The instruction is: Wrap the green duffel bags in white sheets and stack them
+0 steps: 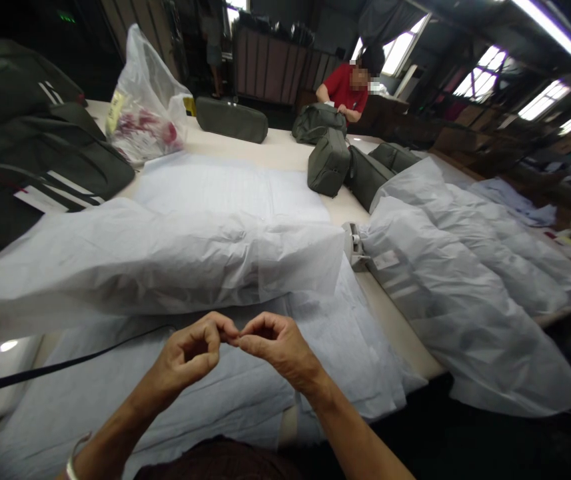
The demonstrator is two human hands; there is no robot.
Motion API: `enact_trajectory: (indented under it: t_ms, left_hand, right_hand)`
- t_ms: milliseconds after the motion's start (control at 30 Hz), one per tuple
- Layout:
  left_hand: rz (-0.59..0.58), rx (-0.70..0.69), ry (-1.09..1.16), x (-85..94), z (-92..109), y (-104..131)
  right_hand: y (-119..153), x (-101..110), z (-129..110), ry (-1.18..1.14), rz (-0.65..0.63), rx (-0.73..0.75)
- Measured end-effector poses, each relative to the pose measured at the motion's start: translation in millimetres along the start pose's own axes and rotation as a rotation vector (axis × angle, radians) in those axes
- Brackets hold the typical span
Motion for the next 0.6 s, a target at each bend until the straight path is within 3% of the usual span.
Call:
enact_trajectory:
  t_ms: [133, 300, 467, 600]
  left_hand:
    - [0.029, -0.018, -0.086, -0.7, -1, -2]
    - [0.301, -0.267, -0.472, -6.1, -4, -13]
    - [0.465, -0.320, -0.783, -14.4, -19, -41]
    - [0.524, -0.381, -1.029, -19.3, -30, -63]
  right_hand:
    - [-3, 4, -5, 0.135, 0.097, 0.268]
    - [-13, 16, -5, 0.417, 0.340, 0.660]
    - [-40, 22, 1, 0.586, 0.507, 0.780]
    - [-59, 24, 5, 0.753, 0.624, 0.877]
Point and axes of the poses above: each hand's wrist, its own y-axis away from the middle knuckle, its own x-axis out of the back of the hand, z = x × y, the point moved 3 cm from there along -y, towards the middle knuckle, and after that the axes turned 12 degrees about z, right-handed, at the moved point
